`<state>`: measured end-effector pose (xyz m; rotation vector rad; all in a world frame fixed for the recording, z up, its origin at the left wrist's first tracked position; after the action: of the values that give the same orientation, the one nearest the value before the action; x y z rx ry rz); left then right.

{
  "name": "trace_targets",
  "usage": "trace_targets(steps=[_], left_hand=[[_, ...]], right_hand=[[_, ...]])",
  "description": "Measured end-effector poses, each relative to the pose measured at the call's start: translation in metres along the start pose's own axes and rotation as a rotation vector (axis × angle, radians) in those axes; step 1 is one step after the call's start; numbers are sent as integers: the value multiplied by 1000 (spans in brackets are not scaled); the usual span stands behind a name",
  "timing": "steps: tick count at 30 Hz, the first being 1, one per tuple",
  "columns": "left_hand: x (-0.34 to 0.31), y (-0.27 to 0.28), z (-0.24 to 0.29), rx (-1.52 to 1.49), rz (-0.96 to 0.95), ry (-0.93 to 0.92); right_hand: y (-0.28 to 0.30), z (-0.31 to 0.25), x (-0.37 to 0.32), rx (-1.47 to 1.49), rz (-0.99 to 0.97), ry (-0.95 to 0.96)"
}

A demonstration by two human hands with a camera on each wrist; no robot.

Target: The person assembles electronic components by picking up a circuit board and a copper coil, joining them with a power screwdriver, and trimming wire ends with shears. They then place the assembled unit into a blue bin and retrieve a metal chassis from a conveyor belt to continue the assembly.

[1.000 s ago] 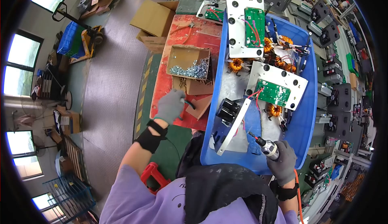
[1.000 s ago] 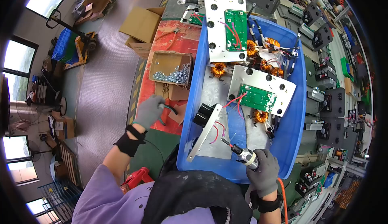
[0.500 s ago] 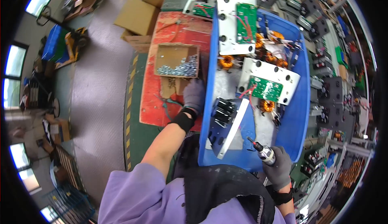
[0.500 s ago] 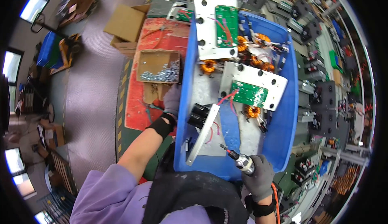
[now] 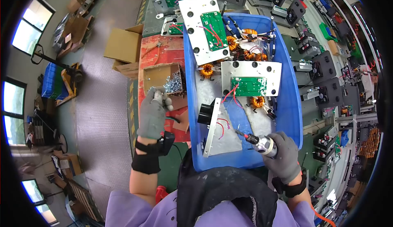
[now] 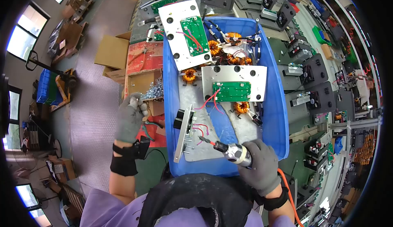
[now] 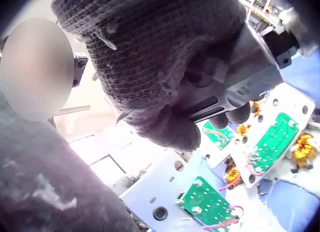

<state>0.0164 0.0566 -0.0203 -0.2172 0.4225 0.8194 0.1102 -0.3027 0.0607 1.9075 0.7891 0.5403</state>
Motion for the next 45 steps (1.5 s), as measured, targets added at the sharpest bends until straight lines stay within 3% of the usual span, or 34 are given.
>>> trace_targets(steps=[2, 3, 5, 6, 8, 11, 15, 18, 20, 23, 25, 27, 28, 29, 31, 33, 35, 37, 39, 41, 43, 45], left_hand=[[-41, -17, 37, -170, -217, -24], [-56, -22, 48, -162, -201, -38], [-78, -40, 58, -52, -409, 30], [-83, -43, 58, -44, -398, 20], [-93, -52, 58, -258, -572, 8], [-97, -54, 55, -263, -602, 112], [-100, -63, 57, -284, -617, 113], [-101, -70, 65, -84, -502, 89], [-103, -76, 74, 211, -399, -61], [-101, -89, 89, 429, -448, -212], [-96, -101, 111, 485, -512, -183], [-89, -116, 129, 465, -757, 111], [-84, -127, 136, 402, -839, 169], [-73, -136, 145, 413, -844, 165], [-39, -159, 172, 537, -781, -92], [18, -192, 177, 651, -637, -55], [69, -229, 170, 687, -630, 6], [117, -270, 163, 908, -553, -31], [174, -314, 151, 1212, -582, -200], [202, -353, 140, 1454, -549, -506], [218, -385, 121, 1502, -570, -424], [228, -407, 100, 1858, -535, -495]], right_hand=[[7, -13, 18, 29, 18, 67], [9, -21, 27, 47, 33, 124], [11, -33, 40, 74, 29, 164], [11, -37, 44, 47, 34, 189], [11, -42, 50, 22, 31, 224], [8, -40, 50, 33, 45, 262], [9, -35, 48, 36, 69, 244], [13, -32, 47, 0, 58, 231], [17, -29, 45, -73, 29, 199], [23, -21, 43, -79, 82, 215], [30, -11, 42, 25, 72, 194], [33, 0, 43, 132, 68, 183], [34, 7, 43, 249, 161, 183], [35, 12, 42, 366, 252, 185], [42, 25, 39, 433, 264, 97], [49, 45, 33, 431, 332, -28], [53, 63, 26, 425, 370, -80], [54, 82, 15, 367, 404, -199], [54, 93, 1, 344, 426, -268], [49, 105, -15, 360, 409, -415], [39, 115, -26, 372, 468, -467], [38, 118, -34, 408, 439, -481]])
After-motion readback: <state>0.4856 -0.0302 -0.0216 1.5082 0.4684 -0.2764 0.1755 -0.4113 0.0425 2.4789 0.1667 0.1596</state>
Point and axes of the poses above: each hand's wrist, its own x-axis towards the middle knuckle, its own y-axis out of the back of the hand, z = x × y, the point moved 3 cm from there along x, towards the middle knuckle, and after that the axes turned 7 degrees about y, right-handed, at the moved point
